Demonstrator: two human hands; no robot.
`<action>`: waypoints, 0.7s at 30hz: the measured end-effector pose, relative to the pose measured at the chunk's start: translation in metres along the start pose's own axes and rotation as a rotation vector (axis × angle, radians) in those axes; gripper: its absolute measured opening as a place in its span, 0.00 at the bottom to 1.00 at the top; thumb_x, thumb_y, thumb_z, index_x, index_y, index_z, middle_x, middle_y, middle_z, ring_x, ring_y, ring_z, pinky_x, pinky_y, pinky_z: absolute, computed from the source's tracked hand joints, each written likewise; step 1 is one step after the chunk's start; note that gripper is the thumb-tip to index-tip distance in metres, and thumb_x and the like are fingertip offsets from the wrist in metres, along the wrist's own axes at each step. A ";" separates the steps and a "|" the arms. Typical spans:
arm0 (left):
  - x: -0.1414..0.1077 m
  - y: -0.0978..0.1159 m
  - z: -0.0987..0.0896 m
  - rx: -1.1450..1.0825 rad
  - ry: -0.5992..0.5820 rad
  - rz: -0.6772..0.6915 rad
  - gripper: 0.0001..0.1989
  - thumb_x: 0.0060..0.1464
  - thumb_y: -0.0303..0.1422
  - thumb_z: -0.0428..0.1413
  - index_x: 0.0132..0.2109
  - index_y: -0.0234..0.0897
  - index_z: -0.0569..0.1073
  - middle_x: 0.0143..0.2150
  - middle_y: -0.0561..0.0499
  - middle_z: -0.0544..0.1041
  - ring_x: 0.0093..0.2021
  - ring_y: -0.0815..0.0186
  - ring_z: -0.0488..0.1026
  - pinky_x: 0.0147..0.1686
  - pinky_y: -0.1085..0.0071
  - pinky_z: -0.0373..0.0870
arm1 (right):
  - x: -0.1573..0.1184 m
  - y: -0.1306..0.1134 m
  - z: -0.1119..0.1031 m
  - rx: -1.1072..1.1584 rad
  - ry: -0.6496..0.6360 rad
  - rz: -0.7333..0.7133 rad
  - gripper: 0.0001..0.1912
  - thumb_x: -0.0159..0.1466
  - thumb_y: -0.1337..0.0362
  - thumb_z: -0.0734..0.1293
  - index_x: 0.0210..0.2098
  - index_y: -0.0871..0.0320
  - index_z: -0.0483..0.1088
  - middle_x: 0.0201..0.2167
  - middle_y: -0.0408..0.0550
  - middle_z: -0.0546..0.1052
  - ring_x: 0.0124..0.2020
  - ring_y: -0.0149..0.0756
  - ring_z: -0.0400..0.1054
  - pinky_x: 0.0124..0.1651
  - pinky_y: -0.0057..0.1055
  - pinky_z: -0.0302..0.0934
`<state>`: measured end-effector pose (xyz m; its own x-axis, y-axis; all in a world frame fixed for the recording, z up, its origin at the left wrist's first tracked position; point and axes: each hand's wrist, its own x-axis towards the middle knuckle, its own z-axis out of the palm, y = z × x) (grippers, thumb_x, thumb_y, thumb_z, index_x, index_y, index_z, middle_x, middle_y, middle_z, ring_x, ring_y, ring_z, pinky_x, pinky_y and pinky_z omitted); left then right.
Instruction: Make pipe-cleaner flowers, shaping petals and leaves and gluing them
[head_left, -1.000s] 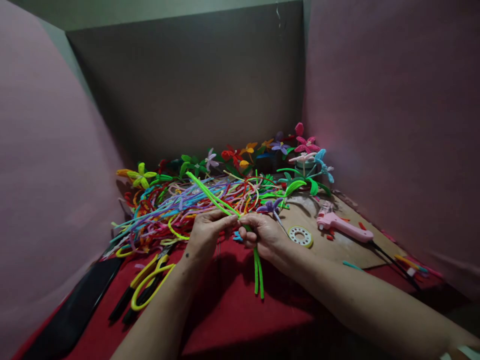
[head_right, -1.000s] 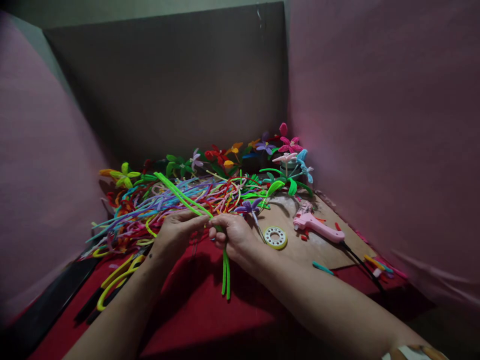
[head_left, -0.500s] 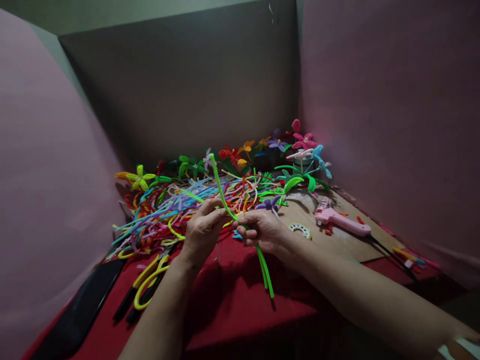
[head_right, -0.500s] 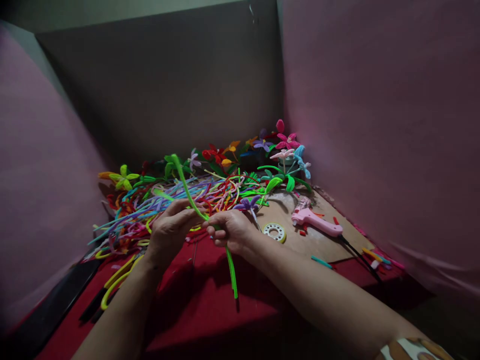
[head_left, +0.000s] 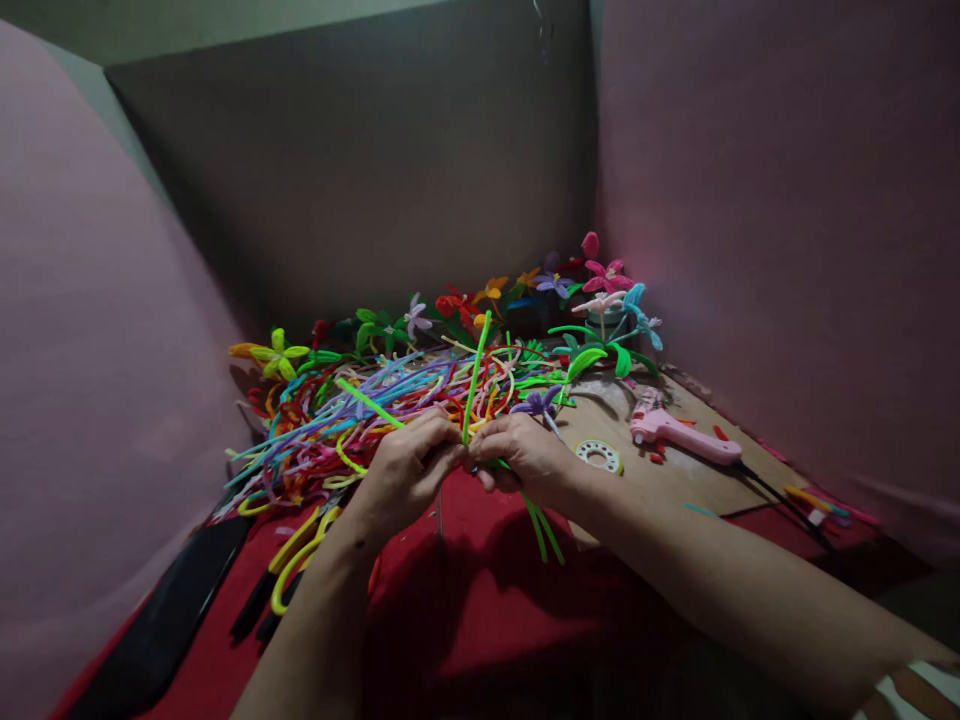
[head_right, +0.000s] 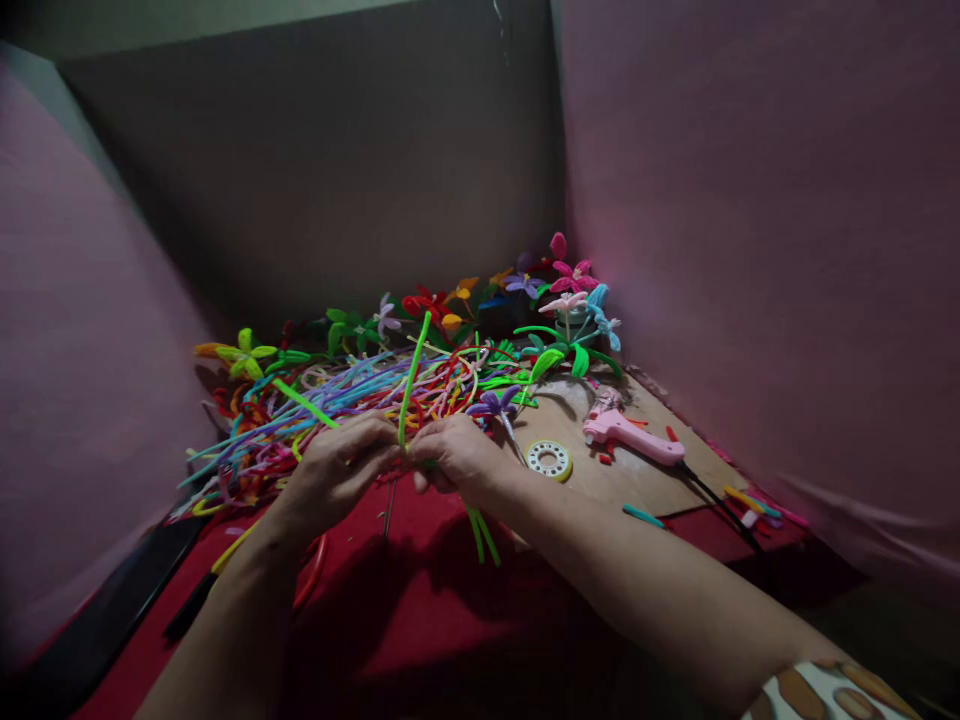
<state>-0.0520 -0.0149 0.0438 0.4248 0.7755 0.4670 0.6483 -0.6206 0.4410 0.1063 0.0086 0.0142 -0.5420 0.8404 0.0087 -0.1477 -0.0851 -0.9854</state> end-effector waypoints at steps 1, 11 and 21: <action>0.000 0.002 0.001 -0.040 0.005 -0.073 0.07 0.51 0.30 0.51 0.26 0.36 0.68 0.24 0.53 0.67 0.26 0.71 0.63 0.28 0.75 0.59 | -0.002 0.001 0.002 -0.105 0.042 -0.065 0.06 0.48 0.70 0.60 0.17 0.61 0.64 0.10 0.41 0.64 0.11 0.23 0.49 0.17 0.25 0.40; 0.001 0.005 0.000 -0.610 0.022 -0.582 0.12 0.41 0.36 0.58 0.21 0.33 0.66 0.17 0.58 0.58 0.17 0.78 0.50 0.17 0.78 0.46 | -0.018 0.008 0.021 -0.775 0.323 -0.530 0.12 0.59 0.70 0.58 0.19 0.58 0.61 0.17 0.43 0.64 0.19 0.27 0.53 0.27 0.28 0.44; -0.010 0.026 -0.006 -0.491 0.762 -0.054 0.05 0.43 0.29 0.58 0.32 0.40 0.74 0.35 0.52 0.72 0.28 0.71 0.68 0.22 0.75 0.63 | -0.020 -0.011 0.015 -0.205 0.245 -0.414 0.14 0.59 0.65 0.59 0.18 0.60 0.62 0.15 0.39 0.63 0.19 0.24 0.55 0.25 0.25 0.49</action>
<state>-0.0430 -0.0392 0.0555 -0.2448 0.6269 0.7396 0.2386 -0.7004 0.6727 0.1058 -0.0153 0.0277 -0.2589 0.8843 0.3886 -0.1304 0.3667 -0.9212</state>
